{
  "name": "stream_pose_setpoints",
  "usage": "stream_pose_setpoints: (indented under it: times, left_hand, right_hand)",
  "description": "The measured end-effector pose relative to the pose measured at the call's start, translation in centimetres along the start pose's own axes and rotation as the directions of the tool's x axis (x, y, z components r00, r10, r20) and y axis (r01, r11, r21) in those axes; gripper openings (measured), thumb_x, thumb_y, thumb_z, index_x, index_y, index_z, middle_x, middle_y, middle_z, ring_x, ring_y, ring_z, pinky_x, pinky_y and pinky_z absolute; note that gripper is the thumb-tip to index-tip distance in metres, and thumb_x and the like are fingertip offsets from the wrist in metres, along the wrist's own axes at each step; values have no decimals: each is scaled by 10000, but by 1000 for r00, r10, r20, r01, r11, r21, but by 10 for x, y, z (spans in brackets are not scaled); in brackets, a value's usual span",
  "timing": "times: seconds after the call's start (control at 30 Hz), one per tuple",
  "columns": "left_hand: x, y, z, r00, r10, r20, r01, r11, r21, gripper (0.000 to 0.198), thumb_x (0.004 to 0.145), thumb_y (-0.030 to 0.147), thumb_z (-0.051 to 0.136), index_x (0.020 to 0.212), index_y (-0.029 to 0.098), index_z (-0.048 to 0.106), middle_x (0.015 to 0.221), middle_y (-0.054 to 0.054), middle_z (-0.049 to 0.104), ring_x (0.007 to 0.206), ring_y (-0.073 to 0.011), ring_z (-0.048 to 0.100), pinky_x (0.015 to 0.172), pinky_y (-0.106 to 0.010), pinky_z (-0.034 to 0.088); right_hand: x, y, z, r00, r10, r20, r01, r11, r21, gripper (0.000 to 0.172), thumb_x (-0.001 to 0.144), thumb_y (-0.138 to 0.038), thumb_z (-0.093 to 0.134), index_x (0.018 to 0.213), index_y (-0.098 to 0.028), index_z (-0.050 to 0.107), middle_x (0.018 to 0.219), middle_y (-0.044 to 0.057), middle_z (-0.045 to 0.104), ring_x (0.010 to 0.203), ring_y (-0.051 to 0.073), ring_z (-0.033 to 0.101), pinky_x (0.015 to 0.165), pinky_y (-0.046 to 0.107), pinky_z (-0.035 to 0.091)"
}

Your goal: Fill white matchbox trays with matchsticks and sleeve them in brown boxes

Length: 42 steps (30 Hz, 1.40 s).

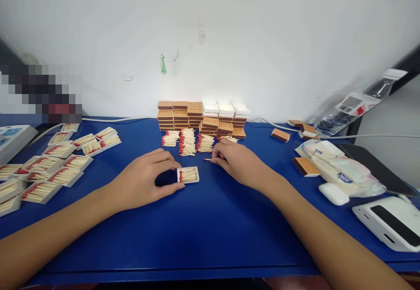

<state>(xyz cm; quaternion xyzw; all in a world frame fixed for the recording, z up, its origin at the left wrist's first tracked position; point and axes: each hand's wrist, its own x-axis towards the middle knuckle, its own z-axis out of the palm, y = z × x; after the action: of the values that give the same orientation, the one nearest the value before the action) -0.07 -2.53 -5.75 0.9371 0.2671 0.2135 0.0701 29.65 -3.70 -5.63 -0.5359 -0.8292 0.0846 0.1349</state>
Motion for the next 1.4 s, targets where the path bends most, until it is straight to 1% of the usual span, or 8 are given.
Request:
stream_pose_setpoints:
  times: [0.17,0.4,0.6,0.77,0.9,1.0,1.1,1.4]
  left_hand:
    - [0,1,1,1000,4,-6,-4,1000,5,288,958,408,741,1101,158,754,990,-80,713,963,-250,668,852,-393,570]
    - [1,2,0,1000,0,8,0,1000,-6,272,952,392,748,1092,159,753,975,-72,707,952,-248,663,839,-392,561]
    - [0,2,1,1000,17,8,-17,1000,0,284,966,413,731,1097,161,745,982,-77,701,963,-246,656,858,-391,559]
    - [0,2,1,1000,10,6,-10,1000,1,282,964,410,733,1108,167,741,996,-77,710,971,-248,663,856,-390,564]
    - [0,2,1,1000,4,2,-4,1000,-12,267,960,401,740,1106,177,743,995,-72,715,954,-237,667,845,-377,566]
    - [0,1,1,1000,13,0,-13,1000,-13,274,966,405,734,1111,172,743,995,-76,712,954,-236,663,848,-379,566]
    - [0,1,1,1000,14,3,-14,1000,-12,278,965,404,734,1115,170,744,993,-76,709,956,-239,662,846,-381,565]
    - [-1,1,1,1000,9,7,-9,1000,-14,289,965,418,733,1119,174,738,998,-76,709,978,-244,671,871,-388,571]
  right_hand:
    - [-1,-6,1,999,-51,8,50,999,3,192,1056,-258,494,924,-215,626,977,90,681,842,228,649,710,339,475]
    - [-7,-41,-1,996,-90,-1,89,987,134,146,1091,-286,511,980,-226,585,991,58,668,845,203,642,720,316,482]
    - [-4,-56,13,986,-168,-15,168,984,54,107,1066,-185,516,996,-209,594,1028,73,667,832,199,642,709,321,485]
    - [-2,-41,5,978,-172,-119,185,977,109,131,1077,-264,538,1015,-225,646,990,53,656,814,187,627,710,312,482]
    - [0,-12,-3,970,-86,-229,81,996,-33,130,1051,-267,544,1039,-212,661,992,82,660,832,225,635,738,356,490]
    - [3,7,-1,979,-85,-185,61,990,-127,132,1018,-260,573,1076,-203,677,1028,112,656,915,274,644,786,399,507]
    - [7,14,4,982,-108,-154,81,982,-168,120,1021,-232,557,1012,-200,672,1001,116,643,968,294,619,832,418,503]
    - [10,2,7,979,-172,-110,148,969,-196,214,1071,-212,443,920,-206,595,970,121,610,926,285,546,821,421,486]
